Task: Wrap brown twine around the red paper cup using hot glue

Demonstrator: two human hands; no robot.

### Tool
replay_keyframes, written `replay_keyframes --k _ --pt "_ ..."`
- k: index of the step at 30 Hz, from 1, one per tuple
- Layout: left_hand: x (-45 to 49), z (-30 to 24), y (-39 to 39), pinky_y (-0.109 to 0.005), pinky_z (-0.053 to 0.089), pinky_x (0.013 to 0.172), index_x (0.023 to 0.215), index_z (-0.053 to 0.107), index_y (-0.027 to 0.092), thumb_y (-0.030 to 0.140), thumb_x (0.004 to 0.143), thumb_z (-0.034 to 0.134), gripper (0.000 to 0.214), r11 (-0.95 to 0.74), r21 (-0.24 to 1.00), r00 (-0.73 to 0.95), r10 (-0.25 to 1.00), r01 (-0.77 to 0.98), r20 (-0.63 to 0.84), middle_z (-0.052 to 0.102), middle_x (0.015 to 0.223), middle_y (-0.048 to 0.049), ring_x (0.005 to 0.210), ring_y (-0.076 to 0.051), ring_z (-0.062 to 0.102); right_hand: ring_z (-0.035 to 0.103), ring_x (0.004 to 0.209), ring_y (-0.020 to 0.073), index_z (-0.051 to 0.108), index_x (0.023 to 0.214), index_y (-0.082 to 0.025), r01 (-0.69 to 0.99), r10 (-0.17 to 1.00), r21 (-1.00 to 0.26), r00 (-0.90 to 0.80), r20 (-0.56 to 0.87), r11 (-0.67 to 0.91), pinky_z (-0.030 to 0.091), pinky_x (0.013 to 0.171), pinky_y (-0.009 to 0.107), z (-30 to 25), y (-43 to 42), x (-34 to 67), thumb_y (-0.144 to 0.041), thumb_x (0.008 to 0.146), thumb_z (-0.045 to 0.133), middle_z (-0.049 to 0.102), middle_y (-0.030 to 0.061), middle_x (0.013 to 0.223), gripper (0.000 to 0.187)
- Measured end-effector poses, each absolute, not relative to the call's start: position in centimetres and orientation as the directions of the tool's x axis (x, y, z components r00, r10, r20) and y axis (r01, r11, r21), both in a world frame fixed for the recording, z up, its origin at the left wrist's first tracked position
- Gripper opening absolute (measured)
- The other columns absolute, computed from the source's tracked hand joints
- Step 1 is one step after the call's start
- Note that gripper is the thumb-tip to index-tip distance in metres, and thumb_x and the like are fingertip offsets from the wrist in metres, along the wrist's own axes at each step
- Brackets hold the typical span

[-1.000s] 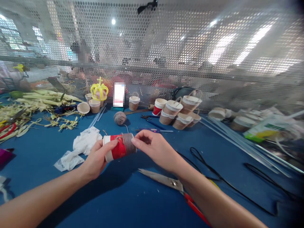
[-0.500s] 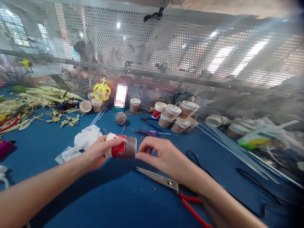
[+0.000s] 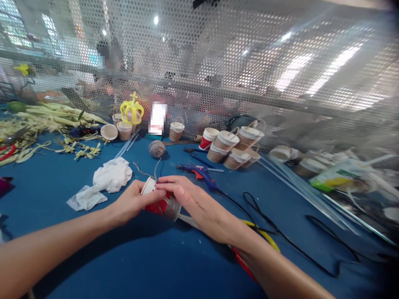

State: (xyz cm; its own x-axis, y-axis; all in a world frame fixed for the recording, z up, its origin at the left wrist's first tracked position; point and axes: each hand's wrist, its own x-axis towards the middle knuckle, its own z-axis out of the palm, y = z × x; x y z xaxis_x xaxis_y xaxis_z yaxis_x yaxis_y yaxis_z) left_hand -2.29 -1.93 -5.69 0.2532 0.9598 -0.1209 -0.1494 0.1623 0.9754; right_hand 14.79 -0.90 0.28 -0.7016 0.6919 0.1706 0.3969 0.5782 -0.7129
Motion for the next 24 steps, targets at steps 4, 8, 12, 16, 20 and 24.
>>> replay_keyframes --k 4,8,12,16,20,24 --pt "-2.2 -5.9 -1.7 -0.019 0.032 0.048 0.058 0.061 0.011 0.039 0.065 0.065 0.029 0.196 0.973 0.213 0.963 -0.124 -0.167 0.057 0.052 0.0000 0.047 -0.007 0.044 0.057 0.094 0.0169 0.058 0.102 -0.015 0.499 0.807 -0.697 -0.556 0.198 0.515 0.043 0.083 0.031 1.0 1.4 16.7 -0.040 0.090 0.023 0.062 0.0086 0.103 0.044" --pt "-2.1 -5.9 -1.8 -0.019 0.031 0.050 0.059 0.059 0.011 0.040 0.067 0.062 0.030 0.167 0.982 0.209 0.967 -0.087 -0.146 0.056 0.054 0.0002 0.050 -0.008 0.043 0.060 0.085 0.0193 0.061 0.096 -0.015 0.912 0.966 -0.324 -0.215 0.146 0.252 0.043 0.075 0.028 0.4 5.0 19.2 -0.033 0.086 0.038 0.066 0.0080 0.093 0.030" --pt "-2.1 -5.9 -2.2 -0.021 0.031 0.050 0.059 0.058 0.011 0.041 0.071 0.057 0.032 0.092 0.996 0.247 0.965 -0.008 -0.087 0.053 0.055 0.0004 0.051 -0.008 0.041 0.061 0.078 0.0257 0.065 0.077 -0.011 0.962 0.988 -0.226 -0.151 0.031 0.154 0.044 0.069 0.031 -2.8 7.4 20.2 -0.025 0.074 0.056 0.067 0.0133 0.080 0.017" --pt "-2.1 -5.9 -2.4 -0.021 0.027 0.047 0.059 0.055 0.012 0.041 0.074 0.052 0.033 0.010 0.997 0.264 0.964 0.082 -0.032 0.046 0.052 0.0025 0.049 -0.008 0.036 0.058 0.089 0.0271 0.062 0.084 -0.010 0.964 0.994 -0.244 -0.102 0.036 0.108 0.042 0.075 0.032 -5.5 8.3 20.2 -0.021 0.071 0.058 0.063 0.0163 0.094 0.017" --pt "-2.2 -5.7 -2.4 -0.021 0.026 0.046 0.057 0.054 0.013 0.041 0.075 0.050 0.034 -0.038 0.993 0.237 0.971 0.111 0.010 0.045 0.052 0.0028 0.049 -0.008 0.035 0.058 0.086 0.0285 0.060 0.085 -0.008 0.934 0.998 -0.354 -0.043 0.035 0.053 0.043 0.073 0.036 -5.4 8.8 20.5 -0.014 0.068 0.056 0.063 0.0180 0.090 0.018" --pt "-2.2 -5.8 -2.0 -0.020 0.026 0.045 0.053 0.052 0.014 0.041 0.073 0.054 0.034 -0.018 0.999 0.156 0.988 0.043 0.011 0.046 0.049 0.0037 0.046 -0.007 0.035 0.061 0.075 0.0213 0.056 0.088 -0.011 0.838 0.999 -0.544 -0.020 0.034 0.036 0.045 0.064 0.030 -2.9 8.0 20.5 -0.013 0.068 0.054 0.065 0.0104 0.078 0.020"
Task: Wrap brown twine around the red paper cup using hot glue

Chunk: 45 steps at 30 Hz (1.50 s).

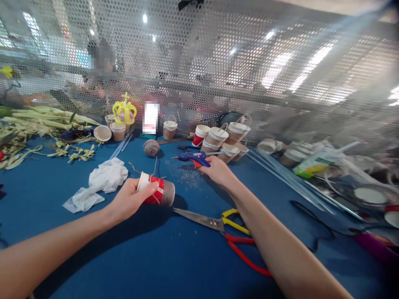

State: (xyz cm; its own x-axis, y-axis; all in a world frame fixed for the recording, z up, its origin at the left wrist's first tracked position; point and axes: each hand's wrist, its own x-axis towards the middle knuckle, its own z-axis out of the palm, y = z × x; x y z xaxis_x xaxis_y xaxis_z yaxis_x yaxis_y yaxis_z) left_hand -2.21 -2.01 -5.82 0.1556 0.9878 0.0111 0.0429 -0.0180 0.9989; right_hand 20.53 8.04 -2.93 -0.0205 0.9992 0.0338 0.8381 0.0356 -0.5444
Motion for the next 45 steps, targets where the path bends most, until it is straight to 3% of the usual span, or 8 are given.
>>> replay_keyframes --k 3,6,10,13,19,29,41,45 --pt "-2.3 -6.1 -1.6 -0.019 0.027 0.045 0.055 0.055 0.013 0.042 0.071 0.057 0.033 0.046 0.998 0.112 0.993 -0.053 -0.040 0.050 0.049 0.0035 0.045 -0.006 0.038 0.060 0.069 0.0142 0.055 0.085 -0.015 0.719 0.995 -0.691 -0.097 0.016 0.081 0.047 0.059 0.023 -0.6 6.1 20.1 -0.017 0.068 0.055 0.064 0.0054 0.077 0.016" --pt "-2.4 -6.4 -1.2 -0.019 0.033 0.050 0.064 0.061 0.012 0.042 0.070 0.059 0.031 0.093 0.986 0.096 0.992 -0.136 -0.081 0.058 0.056 0.0013 0.050 -0.008 0.046 0.056 0.052 0.0096 0.053 0.071 -0.015 0.539 0.973 -0.840 -0.221 -0.067 0.064 0.046 0.051 0.021 1.0 3.3 19.5 -0.025 0.071 0.055 0.061 0.0014 0.062 0.010" --pt "-2.5 -6.5 -0.9 -0.020 0.037 0.055 0.069 0.063 0.013 0.043 0.070 0.060 0.031 0.178 0.965 0.089 0.983 -0.194 -0.164 0.062 0.061 -0.0011 0.054 -0.010 0.051 0.055 0.045 0.0079 0.055 0.070 -0.015 0.463 0.922 -0.880 -0.377 -0.088 0.105 0.042 0.043 0.018 1.7 0.1 18.9 -0.032 0.072 0.058 0.061 0.0007 0.059 0.018" --pt "-2.8 -6.4 -0.8 -0.022 0.038 0.054 0.069 0.063 0.012 0.044 0.068 0.060 0.032 0.246 0.957 0.088 0.968 -0.153 -0.235 0.063 0.061 -0.0032 0.054 -0.012 0.053 0.052 0.040 0.0079 0.057 0.075 -0.014 0.524 0.906 -0.843 -0.406 -0.121 0.122 0.042 0.041 0.019 1.7 -1.2 18.6 -0.034 0.074 0.056 0.058 -0.0011 0.052 0.020" --pt "-3.1 -6.4 -0.7 -0.023 0.037 0.050 0.068 0.064 0.012 0.047 0.067 0.058 0.036 0.272 0.962 0.083 0.959 -0.010 -0.270 0.065 0.061 -0.0061 0.053 -0.016 0.055 0.046 0.034 0.0076 0.050 0.052 -0.018 0.704 0.922 -0.698 -0.344 -0.176 0.130 0.038 0.037 0.020 1.1 -1.6 18.3 -0.035 0.072 0.056 0.052 -0.0033 0.040 0.027" --pt "-3.3 -6.4 -0.7 -0.025 0.036 0.048 0.071 0.065 0.012 0.050 0.069 0.055 0.039 0.280 0.960 0.098 0.955 0.011 -0.279 0.061 0.048 -0.0044 0.055 -0.020 0.058 0.049 0.047 0.0126 0.051 0.053 -0.021 0.804 0.897 -0.433 -0.441 0.028 0.409 0.040 0.044 0.023 0.0 -2.0 18.3 -0.037 0.076 0.048 0.053 -0.0036 0.049 0.028" --pt "-3.0 -5.9 -0.7 -0.028 0.042 0.061 0.075 0.065 0.010 0.047 0.072 0.055 0.039 0.327 0.943 0.154 0.937 -0.062 -0.314 0.067 0.064 -0.0074 0.060 -0.018 0.060 0.058 0.057 0.0185 0.063 0.070 -0.022 0.835 0.884 -0.353 -0.466 -0.042 0.423 0.044 0.056 0.030 -0.1 -2.2 18.1 -0.040 0.078 0.043 0.065 0.0010 0.063 0.028" --pt "-3.0 -5.9 -0.7 -0.028 0.043 0.061 0.075 0.065 0.010 0.045 0.072 0.055 0.037 0.332 0.939 0.151 0.936 -0.090 -0.317 0.068 0.067 -0.0088 0.061 -0.018 0.061 0.057 0.054 0.0192 0.061 0.064 -0.022 0.833 0.880 -0.339 -0.473 -0.024 0.438 0.044 0.055 0.031 -0.1 -2.2 18.1 -0.039 0.078 0.042 0.065 0.0025 0.060 0.030"
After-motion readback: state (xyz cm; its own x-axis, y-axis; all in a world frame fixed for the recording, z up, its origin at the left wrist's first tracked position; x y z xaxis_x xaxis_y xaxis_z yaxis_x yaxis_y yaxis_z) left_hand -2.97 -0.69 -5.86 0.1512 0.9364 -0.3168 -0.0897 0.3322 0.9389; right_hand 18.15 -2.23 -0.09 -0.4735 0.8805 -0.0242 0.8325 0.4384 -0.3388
